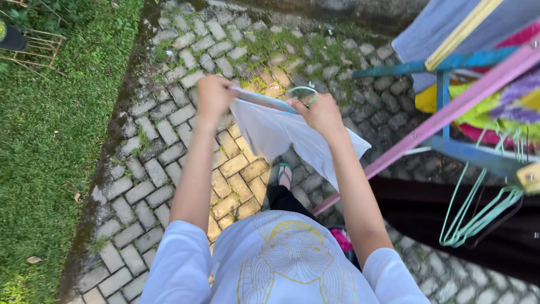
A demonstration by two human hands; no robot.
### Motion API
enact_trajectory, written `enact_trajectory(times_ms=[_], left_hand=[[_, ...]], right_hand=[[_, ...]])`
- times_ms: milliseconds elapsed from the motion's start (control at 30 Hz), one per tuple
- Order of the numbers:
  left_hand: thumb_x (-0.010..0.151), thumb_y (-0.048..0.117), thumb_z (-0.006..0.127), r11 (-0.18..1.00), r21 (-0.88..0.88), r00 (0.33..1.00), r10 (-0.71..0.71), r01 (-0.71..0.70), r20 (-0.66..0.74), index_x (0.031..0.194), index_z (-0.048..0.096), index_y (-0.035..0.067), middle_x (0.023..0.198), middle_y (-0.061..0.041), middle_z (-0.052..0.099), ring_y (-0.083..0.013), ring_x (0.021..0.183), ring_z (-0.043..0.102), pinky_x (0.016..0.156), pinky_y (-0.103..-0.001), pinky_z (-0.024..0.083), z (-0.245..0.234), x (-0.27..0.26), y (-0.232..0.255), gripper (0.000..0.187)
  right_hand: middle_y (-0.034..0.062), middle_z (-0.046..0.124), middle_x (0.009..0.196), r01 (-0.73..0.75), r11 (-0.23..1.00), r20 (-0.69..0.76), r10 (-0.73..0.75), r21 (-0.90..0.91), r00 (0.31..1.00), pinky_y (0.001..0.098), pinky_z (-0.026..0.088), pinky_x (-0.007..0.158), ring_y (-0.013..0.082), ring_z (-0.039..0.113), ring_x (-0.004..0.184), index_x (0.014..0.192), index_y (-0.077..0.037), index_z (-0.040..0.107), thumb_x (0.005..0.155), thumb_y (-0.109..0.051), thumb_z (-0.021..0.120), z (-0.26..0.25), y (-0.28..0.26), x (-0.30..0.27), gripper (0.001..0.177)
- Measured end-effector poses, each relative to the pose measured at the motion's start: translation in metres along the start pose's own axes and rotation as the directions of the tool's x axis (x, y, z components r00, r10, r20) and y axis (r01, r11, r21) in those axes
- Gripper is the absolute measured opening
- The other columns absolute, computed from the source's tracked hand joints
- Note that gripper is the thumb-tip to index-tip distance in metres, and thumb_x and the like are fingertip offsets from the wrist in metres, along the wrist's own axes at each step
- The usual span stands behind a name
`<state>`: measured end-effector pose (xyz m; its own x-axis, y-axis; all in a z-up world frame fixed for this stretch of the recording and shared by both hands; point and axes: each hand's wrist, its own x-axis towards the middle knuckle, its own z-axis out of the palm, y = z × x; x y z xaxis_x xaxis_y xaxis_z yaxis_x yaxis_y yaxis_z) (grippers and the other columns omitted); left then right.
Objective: Hanging wet laundry on a drying rack using plastic hangers
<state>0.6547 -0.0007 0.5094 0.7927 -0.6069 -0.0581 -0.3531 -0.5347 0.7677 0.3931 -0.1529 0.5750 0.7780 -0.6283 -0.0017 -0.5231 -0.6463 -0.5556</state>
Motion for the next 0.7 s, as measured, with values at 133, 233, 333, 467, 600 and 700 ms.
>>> enact_trajectory(times_ms=[133,233,333,467,600,700], left_hand=[[0.076,0.012,0.078,0.964,0.177,0.980,0.189,-0.197,0.065,0.091,0.081,0.005,0.084,-0.024,0.070,-0.0461,0.088,0.071,0.078,-0.054,0.062,0.057,0.029,0.037,0.017],[0.082,0.029,0.072,0.939,0.144,0.946,0.293,-0.312,0.141,0.096,0.081,0.008,0.088,-0.025,0.066,-0.0473,0.095,0.068,0.094,-0.054,0.049,0.065,0.041,0.080,0.026],[0.094,0.043,0.065,0.859,0.009,0.840,0.497,-0.511,0.219,0.107,0.080,0.022,0.098,-0.015,0.068,-0.0396,0.110,0.061,0.108,-0.050,0.031,0.070,0.065,0.115,0.028],[0.092,0.019,0.076,0.727,-0.140,0.728,0.683,-0.672,0.054,0.087,0.077,0.022,0.084,-0.002,0.069,-0.0245,0.086,0.061,0.086,-0.040,0.044,0.082,0.114,0.127,0.006],[0.095,0.008,0.071,0.750,-0.166,0.758,0.652,-0.641,0.016,0.086,0.076,0.018,0.083,-0.003,0.065,-0.0247,0.088,0.058,0.096,-0.044,0.040,0.071,0.154,0.142,0.014],[0.095,0.023,0.080,0.733,-0.117,0.741,0.669,-0.670,-0.053,0.082,0.075,0.019,0.079,-0.002,0.057,-0.0252,0.093,0.058,0.094,-0.040,0.040,0.076,0.189,0.147,0.015]], right_hand=[[-0.0001,0.034,0.036,0.091,0.991,0.073,-0.098,0.097,0.992,0.0306,0.035,0.048,0.0204,0.035,0.035,0.048,-0.014,0.041,0.101,-0.033,0.068,-0.030,0.001,0.050,0.063],[0.0079,0.049,0.045,0.059,0.994,0.126,-0.070,0.093,0.989,0.0401,0.044,0.058,0.0343,0.051,0.052,0.052,-0.014,0.053,0.095,-0.038,0.069,-0.055,0.033,0.095,0.051],[0.0109,0.065,0.059,0.090,0.989,0.115,-0.104,0.117,0.988,0.0440,0.052,0.070,0.0396,0.068,0.070,0.064,-0.014,0.069,0.089,-0.037,0.072,-0.098,0.046,0.125,0.034],[0.0201,0.070,0.093,0.373,0.903,0.043,-0.390,0.213,0.920,0.0538,0.052,0.087,0.0438,0.067,0.095,0.109,-0.009,0.078,0.074,-0.009,0.086,-0.145,0.055,0.153,0.035],[0.0220,0.070,0.104,0.415,0.896,0.057,-0.427,0.158,0.902,0.0536,0.052,0.091,0.0440,0.066,0.103,0.109,-0.001,0.073,0.094,-0.005,0.071,-0.141,0.115,0.196,0.016],[0.0070,0.067,0.077,0.362,0.920,-0.101,-0.351,0.148,0.931,0.0430,0.054,0.077,0.0299,0.068,0.077,0.108,-0.013,0.074,0.106,-0.014,0.065,-0.120,0.165,0.228,0.008]])
